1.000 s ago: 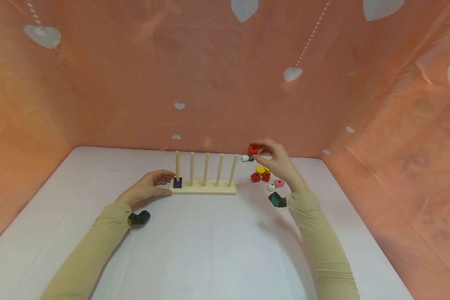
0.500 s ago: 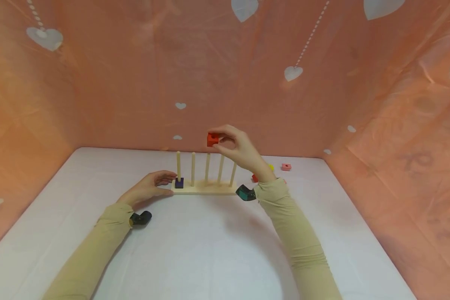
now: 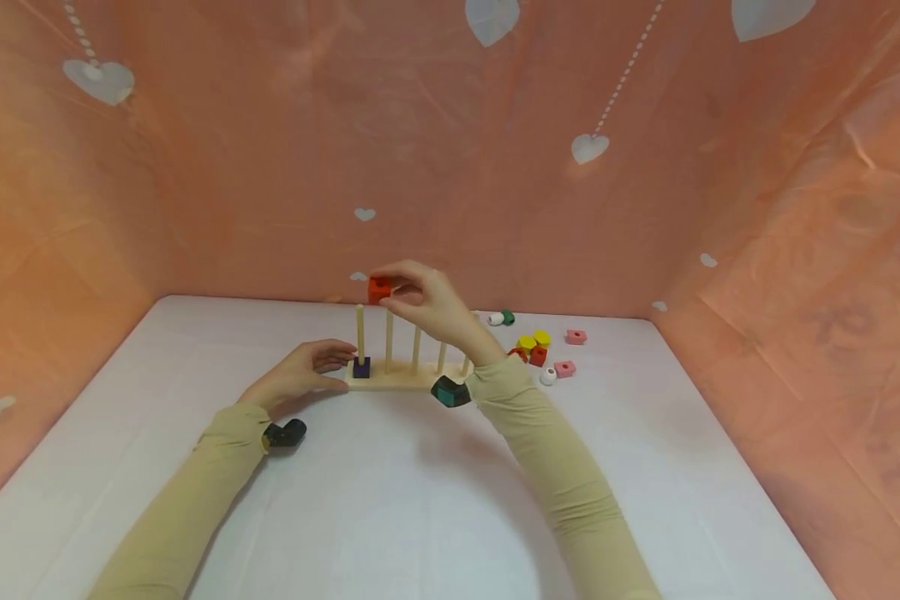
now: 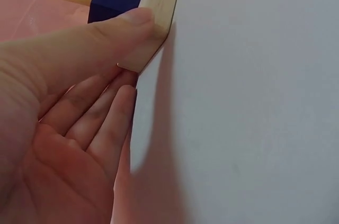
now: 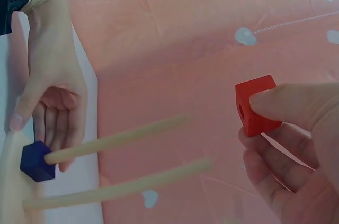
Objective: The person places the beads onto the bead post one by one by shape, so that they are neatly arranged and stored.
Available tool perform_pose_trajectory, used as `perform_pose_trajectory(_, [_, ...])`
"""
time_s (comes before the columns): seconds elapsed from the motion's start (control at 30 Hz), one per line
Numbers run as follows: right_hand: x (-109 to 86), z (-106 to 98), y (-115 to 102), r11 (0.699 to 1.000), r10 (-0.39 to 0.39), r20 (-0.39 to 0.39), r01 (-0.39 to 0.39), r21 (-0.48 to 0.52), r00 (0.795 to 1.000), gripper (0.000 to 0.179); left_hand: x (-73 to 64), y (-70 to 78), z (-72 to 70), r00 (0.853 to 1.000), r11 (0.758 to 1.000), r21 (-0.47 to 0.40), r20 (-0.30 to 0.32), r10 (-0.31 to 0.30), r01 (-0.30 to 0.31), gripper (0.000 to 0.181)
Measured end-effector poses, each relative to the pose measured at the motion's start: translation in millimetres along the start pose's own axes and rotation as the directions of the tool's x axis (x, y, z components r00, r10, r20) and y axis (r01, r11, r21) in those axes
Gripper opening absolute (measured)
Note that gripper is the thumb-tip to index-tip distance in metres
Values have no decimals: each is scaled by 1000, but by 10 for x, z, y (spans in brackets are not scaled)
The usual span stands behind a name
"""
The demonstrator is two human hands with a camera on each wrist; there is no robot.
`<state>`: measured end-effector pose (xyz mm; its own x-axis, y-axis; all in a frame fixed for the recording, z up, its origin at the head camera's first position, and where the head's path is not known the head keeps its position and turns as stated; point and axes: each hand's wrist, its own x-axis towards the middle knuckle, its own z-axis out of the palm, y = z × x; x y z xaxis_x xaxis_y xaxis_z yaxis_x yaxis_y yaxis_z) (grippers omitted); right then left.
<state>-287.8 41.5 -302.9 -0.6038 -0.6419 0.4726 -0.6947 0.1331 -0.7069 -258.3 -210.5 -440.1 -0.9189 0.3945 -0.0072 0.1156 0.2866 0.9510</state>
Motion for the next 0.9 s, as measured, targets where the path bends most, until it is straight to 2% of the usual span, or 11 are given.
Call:
perform_pose_trajectory(0.1, [23,60,14,1000,8,6,-8,16,1000,36,19,-16,-14,999,999,-15,18,47,-47,65])
perform_pose_trajectory(0.27, [58,155,42,1000,-11,22,11,9,1000,37,32,-34,-28,997,997,-33,34,74,-73,65])
perform_pose_trajectory(0.4, [68,209,69,1000,4,31,-3,-31,1000,37,33,-47,-33,999,998,-58,44,32,-30,66])
perform_pose_trajectory(0.63, [101,278,112,998,62,37,-61,-25,997,38,35,-32,-46,997,998,-44,64,41,-38,66])
perform_pose_trajectory(0.9, [111,379,155,992,121,53,-120,-34,991,36,38,-21,-42,998,999,-50,67,5,-1,66])
